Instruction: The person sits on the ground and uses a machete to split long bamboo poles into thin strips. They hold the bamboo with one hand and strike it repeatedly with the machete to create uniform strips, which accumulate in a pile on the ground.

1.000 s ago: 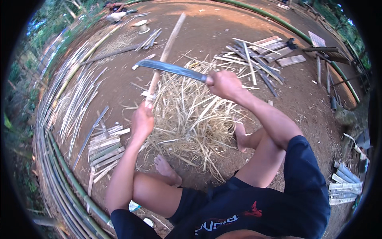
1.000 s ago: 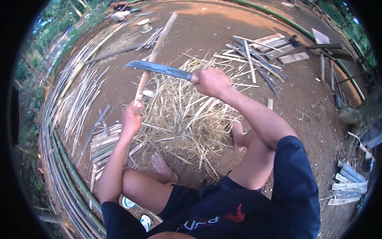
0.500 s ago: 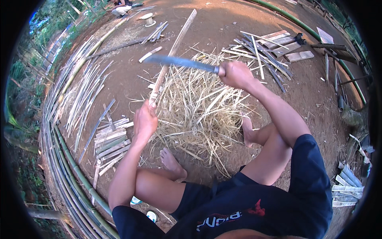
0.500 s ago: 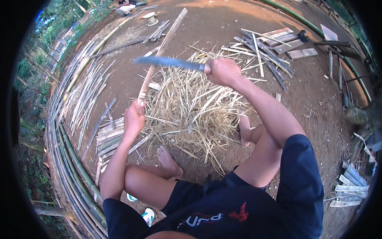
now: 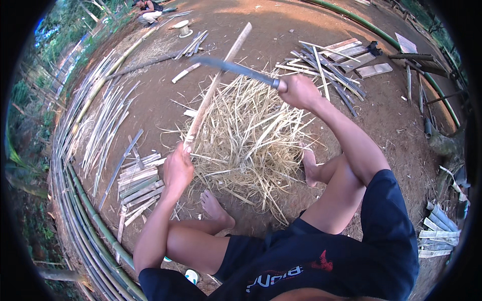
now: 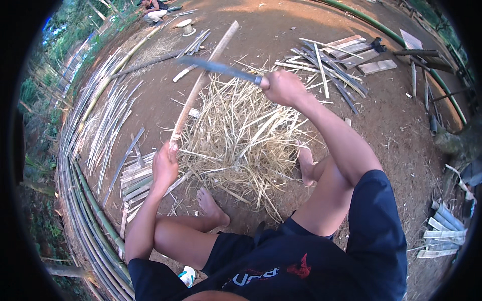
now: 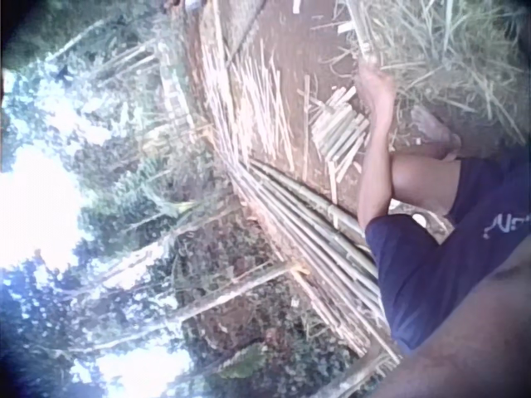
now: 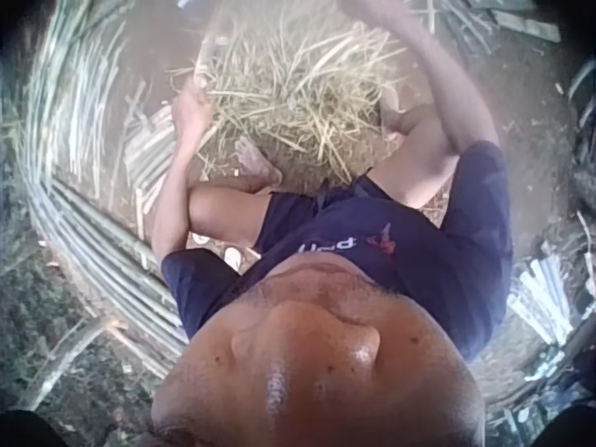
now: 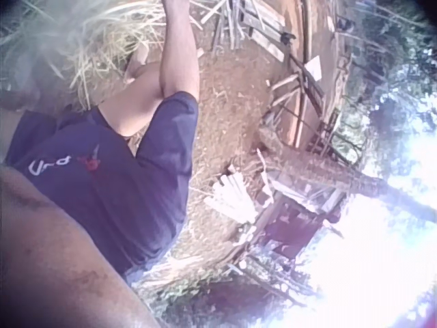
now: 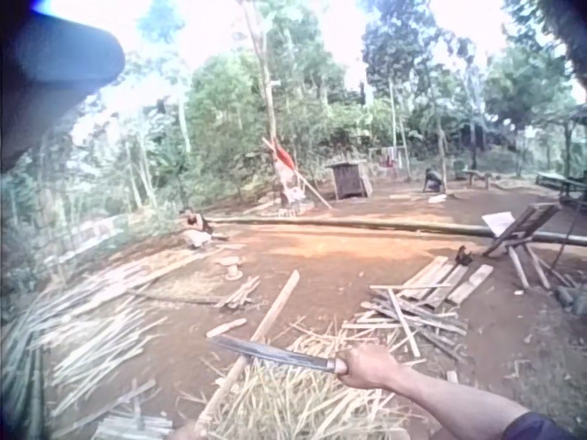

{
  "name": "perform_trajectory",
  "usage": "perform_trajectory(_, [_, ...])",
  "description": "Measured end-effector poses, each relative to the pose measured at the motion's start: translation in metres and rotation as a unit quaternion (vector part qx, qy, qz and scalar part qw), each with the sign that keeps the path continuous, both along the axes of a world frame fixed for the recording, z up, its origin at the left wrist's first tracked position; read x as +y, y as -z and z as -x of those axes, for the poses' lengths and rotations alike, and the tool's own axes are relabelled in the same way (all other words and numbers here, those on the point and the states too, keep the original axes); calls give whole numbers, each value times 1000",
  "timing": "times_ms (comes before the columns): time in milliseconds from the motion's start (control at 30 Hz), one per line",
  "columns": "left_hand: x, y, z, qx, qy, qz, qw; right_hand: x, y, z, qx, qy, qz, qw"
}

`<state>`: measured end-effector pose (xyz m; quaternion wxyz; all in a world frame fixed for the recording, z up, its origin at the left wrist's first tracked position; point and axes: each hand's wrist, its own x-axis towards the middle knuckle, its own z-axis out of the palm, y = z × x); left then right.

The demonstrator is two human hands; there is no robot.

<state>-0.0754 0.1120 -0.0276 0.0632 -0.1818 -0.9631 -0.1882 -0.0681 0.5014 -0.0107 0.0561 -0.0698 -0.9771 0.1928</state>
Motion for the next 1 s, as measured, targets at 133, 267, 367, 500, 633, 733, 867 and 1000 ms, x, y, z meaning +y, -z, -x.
perform_trajectory(133, [5,-7,2,-48,3,12,999,22,5,15,12,25,-20,999])
perform_trajectory(267, [-11,9,0,9,20,7,1000,13,-5,8,14,71,24,997])
perform_trajectory(367, [-10,-2,-3,5,23,-30,999,22,6,7,58,-24,-44,997])
perform_trajectory(500, [-13,1,-7,-19,15,47,999,33,1,13,26,83,6,996])
perform_trajectory(633, [-22,-1,-14,-14,-16,5,1000,27,4,5,58,-13,-25,998])
perform_trajectory(733, [-19,-2,-14,-4,12,23,1000,44,5,18,15,48,-1,999])
perform_trajectory(867, [-23,4,-15,1,-3,26,1000,57,5,17,38,192,89,977])
perform_trajectory(1000, [-28,1,1,8,-15,-13,1000,17,-1,-2,94,95,131,982])
